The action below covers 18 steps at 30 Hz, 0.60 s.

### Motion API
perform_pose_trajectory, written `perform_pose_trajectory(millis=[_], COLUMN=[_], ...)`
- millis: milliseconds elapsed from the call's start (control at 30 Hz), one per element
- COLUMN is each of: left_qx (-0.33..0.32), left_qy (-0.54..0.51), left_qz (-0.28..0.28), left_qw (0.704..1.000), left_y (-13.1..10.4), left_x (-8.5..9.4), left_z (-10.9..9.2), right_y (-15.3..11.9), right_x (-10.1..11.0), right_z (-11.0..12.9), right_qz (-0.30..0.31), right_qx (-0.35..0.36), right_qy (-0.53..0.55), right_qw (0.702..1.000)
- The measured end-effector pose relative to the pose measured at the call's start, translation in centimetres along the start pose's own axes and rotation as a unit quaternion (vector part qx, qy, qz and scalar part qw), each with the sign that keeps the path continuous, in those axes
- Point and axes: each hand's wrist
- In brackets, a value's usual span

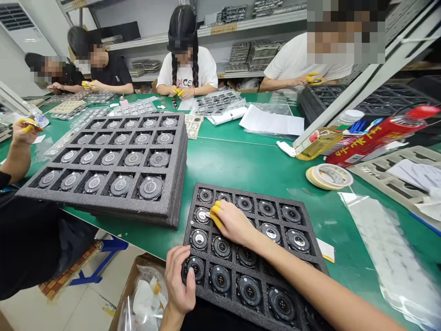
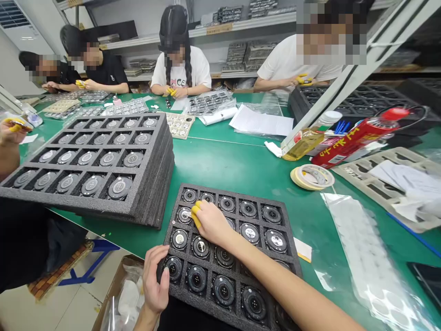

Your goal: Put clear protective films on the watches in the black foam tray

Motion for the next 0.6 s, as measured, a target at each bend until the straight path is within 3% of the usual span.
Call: perform_pose_trajectory(millis=[133, 333, 467, 600], left_qx=[0.004, -0.003, 0.023, 0.038], left_qy=[0.006, 0.019, 0.055, 0.073], left_qz=[0.039, 0.080, 0.123, 0.123], left_qw=[0.999, 0.997, 0.991, 0.989], left_y=[0.6, 1.8, 2.7, 3.2], left_x=[0.7, 1.7, 1.5, 0.9], left_z=[0.1, -0.7, -1.8, -2.4], right_y=[-2.8, -4.8, -4.6, -3.8], right_x=[0.4, 1.1, 1.0, 0.4], right_z=[-1.3, -1.5, -0.1, 3.0], right_qz=[-0.053, -0.062, -0.044, 0.006], right_qx=[-0.013, -0.017, 0.001, 0.077], right_qy=[0.081, 0.164, 0.190, 0.172], right_qw=[0.995, 0.984, 0.981, 0.982])
Point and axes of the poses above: each hand's wrist, its own y-axis towards the middle knuckle, its own x-axis out of the back of the hand, z = x × y
